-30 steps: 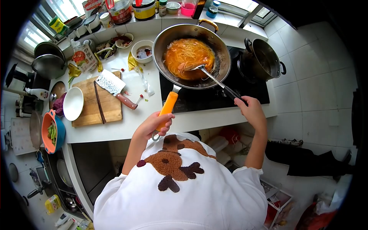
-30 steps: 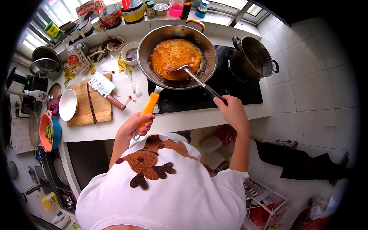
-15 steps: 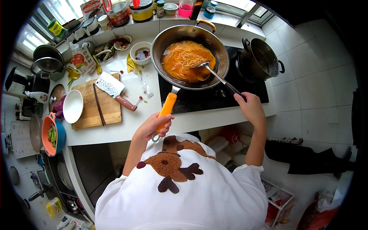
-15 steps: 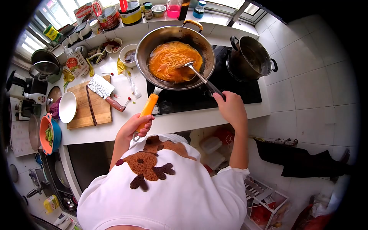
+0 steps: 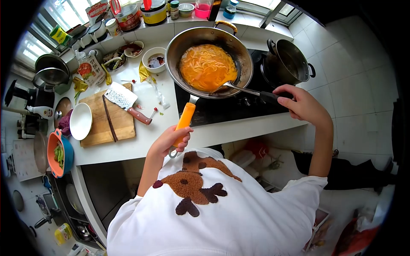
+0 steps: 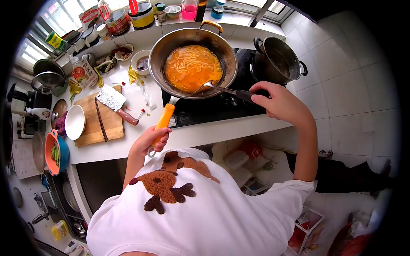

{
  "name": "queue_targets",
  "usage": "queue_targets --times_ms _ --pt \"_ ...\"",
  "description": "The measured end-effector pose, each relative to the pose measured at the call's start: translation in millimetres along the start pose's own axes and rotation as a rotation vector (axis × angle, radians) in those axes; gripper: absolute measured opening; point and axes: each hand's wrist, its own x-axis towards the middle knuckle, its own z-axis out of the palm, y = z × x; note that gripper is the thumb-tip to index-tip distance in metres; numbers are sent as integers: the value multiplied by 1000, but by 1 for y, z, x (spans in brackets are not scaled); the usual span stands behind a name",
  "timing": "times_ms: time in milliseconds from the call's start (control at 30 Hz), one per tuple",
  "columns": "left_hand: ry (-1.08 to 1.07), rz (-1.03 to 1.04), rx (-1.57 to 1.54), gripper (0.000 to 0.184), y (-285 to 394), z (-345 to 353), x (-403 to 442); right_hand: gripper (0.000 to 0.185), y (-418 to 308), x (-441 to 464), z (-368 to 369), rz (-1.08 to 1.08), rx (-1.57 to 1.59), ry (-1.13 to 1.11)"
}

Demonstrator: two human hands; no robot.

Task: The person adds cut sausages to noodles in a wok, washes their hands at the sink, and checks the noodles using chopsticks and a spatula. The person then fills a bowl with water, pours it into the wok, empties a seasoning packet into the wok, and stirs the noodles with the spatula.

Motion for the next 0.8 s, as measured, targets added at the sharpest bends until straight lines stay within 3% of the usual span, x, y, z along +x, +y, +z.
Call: queue_targets --times_ms 67,167,233,267,333,500,567,800 --pt "-2 11 -5 19 -1 0 0 23 -3 10 2 42 -48 -53" --pt "-13 25 -12 19 0 0 -1 26 5 22 16 -87 -261 32" --pt "-12 22 -13 19 0 1 -1 30 13 21 25 -374 -493 209" --pt "-13 25 -16 19 -1 0 -1 30 8 17 27 -375 -497 208" --pt "-22 16 -24 19 -1 -1 0 37 -9 6 31 -132 -737 192" --pt "-29 25 -28 20 -2 -2 0 34 -18 8 35 -101 -851 241" --pt "-34 27 -27 20 -2 -2 1 17 -9 25 43 -173 -826 346" --pt "-14 5 -12 19 -1 -2 1 14 -7 70 60 -213 -781 499"
